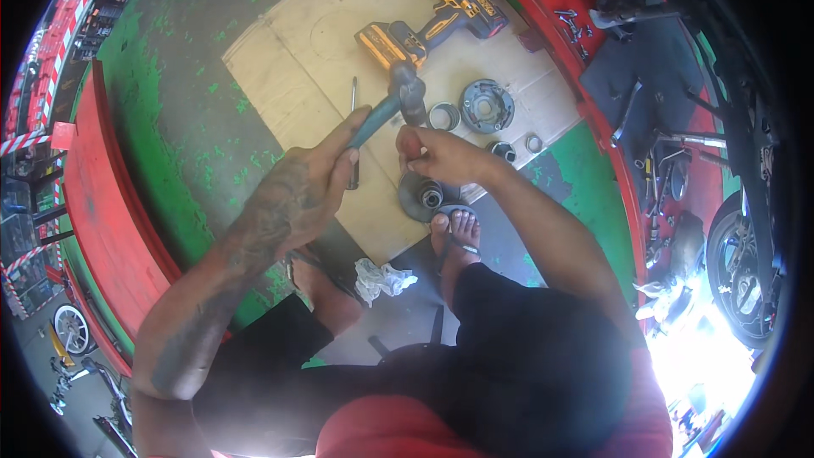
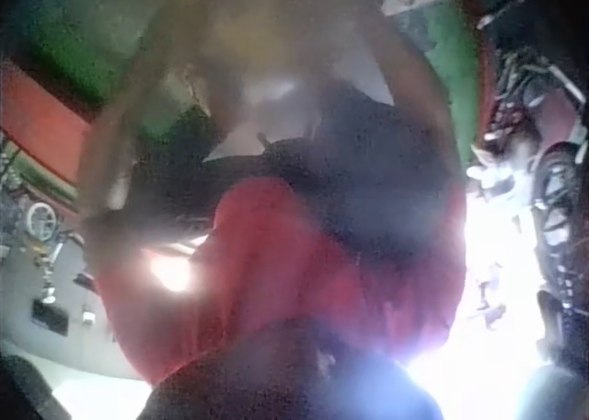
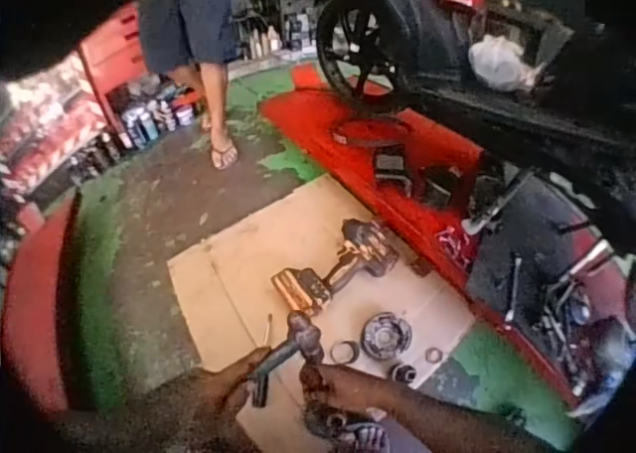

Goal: The person disassembles a motorcycle pulley component, tapping it with a hammer and screwdriver before probing and prying inside the assembly with the screwdriver.

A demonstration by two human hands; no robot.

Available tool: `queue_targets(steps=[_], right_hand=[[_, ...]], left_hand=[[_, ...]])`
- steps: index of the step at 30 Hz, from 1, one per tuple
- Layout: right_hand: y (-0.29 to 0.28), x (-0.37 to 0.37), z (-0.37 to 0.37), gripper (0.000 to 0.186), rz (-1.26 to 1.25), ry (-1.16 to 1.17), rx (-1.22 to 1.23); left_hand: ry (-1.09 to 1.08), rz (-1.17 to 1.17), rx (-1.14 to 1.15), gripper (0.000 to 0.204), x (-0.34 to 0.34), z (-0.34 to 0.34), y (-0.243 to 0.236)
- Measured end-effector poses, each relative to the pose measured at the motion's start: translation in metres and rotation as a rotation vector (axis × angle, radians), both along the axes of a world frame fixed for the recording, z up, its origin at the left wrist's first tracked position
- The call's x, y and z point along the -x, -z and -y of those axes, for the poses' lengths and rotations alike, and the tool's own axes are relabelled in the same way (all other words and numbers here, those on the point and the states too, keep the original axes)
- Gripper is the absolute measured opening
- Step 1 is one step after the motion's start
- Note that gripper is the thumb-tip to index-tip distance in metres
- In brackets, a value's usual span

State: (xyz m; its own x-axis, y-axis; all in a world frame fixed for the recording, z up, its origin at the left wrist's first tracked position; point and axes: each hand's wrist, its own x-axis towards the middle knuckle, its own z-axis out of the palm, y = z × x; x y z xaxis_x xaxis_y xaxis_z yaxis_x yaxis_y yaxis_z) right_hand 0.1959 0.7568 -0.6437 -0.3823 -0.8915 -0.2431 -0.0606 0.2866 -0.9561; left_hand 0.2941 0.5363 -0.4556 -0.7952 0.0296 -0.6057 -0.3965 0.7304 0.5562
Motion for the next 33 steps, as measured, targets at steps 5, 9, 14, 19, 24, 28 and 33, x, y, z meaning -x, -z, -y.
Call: queue_targets(steps=[5, 9, 14, 19, 24, 28, 33], right_hand=[[-0.005, 0.002, 0.008, 0.024, 0.05, 0.022, -0.057], [-0.006, 0.005, 0.004, 0.019, 0.078, 0.004, -0.036], [-0.009, 0.006, 0.013, 0.023, 0.042, -0.017, -0.034], [-0.001, 0.004, 0.009, 0.021, 0.084, -0.041, -0.036], [-0.007, 0.002, 0.015, 0.02, 0.067, -0.032, -0.126], [-0.003, 0.008, 0.017, 0.018, 0.075, -0.027, -0.092], [0.0, 0.007, 0.018, 0.019, 0.089, -0.04, -0.085]], left_hand=[[-0.022, -0.108, 0.038, 0.048, -0.011, 0.014, 0.011], [-0.248, -0.43, -0.068, 0.049, 0.007, 0.026, -0.02], [-0.382, -0.605, -0.152, 0.047, -0.026, 0.027, 0.035], [-0.095, -0.054, -0.01, 0.048, -0.017, 0.018, 0.012], [-0.066, -0.028, 0.002, 0.048, -0.025, 0.015, 0.015], [-0.185, -0.336, -0.089, 0.048, -0.009, 0.031, 0.007], [-0.473, -0.497, -0.147, 0.048, -0.009, 0.02, -0.003]])
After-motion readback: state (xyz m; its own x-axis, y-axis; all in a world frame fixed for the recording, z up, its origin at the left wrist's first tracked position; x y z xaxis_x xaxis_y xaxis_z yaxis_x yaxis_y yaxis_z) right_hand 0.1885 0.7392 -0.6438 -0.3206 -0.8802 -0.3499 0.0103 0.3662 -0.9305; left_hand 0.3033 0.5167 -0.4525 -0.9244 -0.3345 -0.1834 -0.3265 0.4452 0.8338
